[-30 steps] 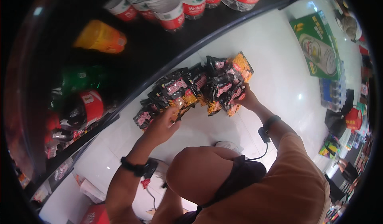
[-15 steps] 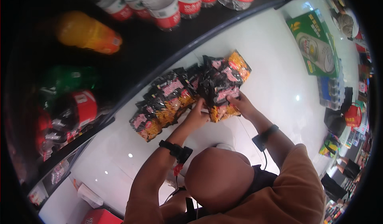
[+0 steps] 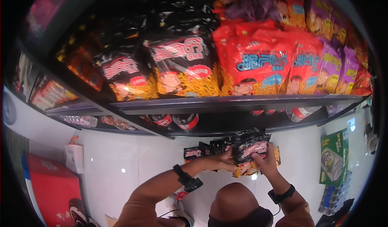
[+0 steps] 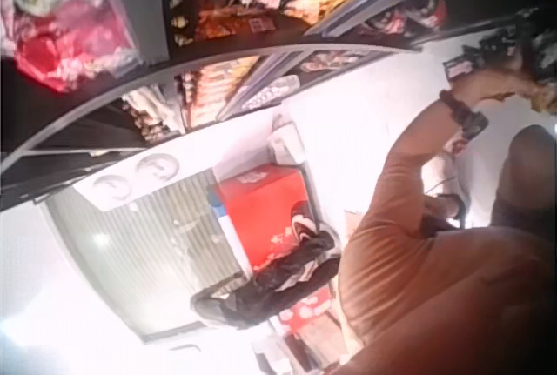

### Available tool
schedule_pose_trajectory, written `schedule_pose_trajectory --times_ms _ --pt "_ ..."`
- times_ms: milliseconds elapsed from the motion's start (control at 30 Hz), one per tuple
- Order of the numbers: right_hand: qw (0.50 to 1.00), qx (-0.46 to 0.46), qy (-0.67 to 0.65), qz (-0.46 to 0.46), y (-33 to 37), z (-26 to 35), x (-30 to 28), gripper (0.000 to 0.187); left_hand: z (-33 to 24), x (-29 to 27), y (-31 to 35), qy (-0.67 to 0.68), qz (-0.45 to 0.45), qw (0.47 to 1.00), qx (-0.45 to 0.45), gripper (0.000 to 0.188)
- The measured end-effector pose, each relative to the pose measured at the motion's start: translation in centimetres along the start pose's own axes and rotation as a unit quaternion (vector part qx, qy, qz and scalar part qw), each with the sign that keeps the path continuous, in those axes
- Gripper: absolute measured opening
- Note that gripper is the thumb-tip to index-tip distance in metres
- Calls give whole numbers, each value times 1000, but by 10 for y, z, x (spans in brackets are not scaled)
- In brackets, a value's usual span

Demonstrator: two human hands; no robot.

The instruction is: The person takes individual packets of instant noodles from a pile on the floor and places them onto a grocery shelf, occasionally wiping the shelf surface with a cloth.

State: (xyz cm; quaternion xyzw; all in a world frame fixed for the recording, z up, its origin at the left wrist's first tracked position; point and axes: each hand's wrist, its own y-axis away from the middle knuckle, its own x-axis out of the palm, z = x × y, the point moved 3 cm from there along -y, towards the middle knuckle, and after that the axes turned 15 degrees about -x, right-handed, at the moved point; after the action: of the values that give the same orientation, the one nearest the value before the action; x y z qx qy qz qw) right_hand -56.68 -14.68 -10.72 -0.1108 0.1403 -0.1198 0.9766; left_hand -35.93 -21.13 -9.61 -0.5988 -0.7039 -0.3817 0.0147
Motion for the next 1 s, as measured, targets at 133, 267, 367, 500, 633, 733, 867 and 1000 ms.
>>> schedule_pose_trajectory --times_ms 133,267,367,500,633,733,867,1000 --pt "994 -92 34 43 -22 86 30 57 -40 12 74 -136 -129 980 69 84" --pt "975 -173 -96 97 -31 169 71 76 -73 31 163 -189 -253 919 237 50" --pt "938 -135 -295 124 -43 219 89 89 -87 48 222 -68 -260 925 268 48" --pt "912 2 -364 192 -58 269 107 95 -108 68 268 -46 -315 914 251 38" --pt "922 87 -350 139 -76 300 105 77 -126 60 315 -252 -489 792 265 27" --pt "953 94 -278 77 -107 317 91 55 -124 41 358 -293 -670 570 374 18" --pt "956 56 -289 20 -165 330 97 32 -120 3 399 -296 -784 377 394 41" --pt "964 -4 -264 16 -216 333 126 36 -126 -29 384 -289 -708 323 558 63"
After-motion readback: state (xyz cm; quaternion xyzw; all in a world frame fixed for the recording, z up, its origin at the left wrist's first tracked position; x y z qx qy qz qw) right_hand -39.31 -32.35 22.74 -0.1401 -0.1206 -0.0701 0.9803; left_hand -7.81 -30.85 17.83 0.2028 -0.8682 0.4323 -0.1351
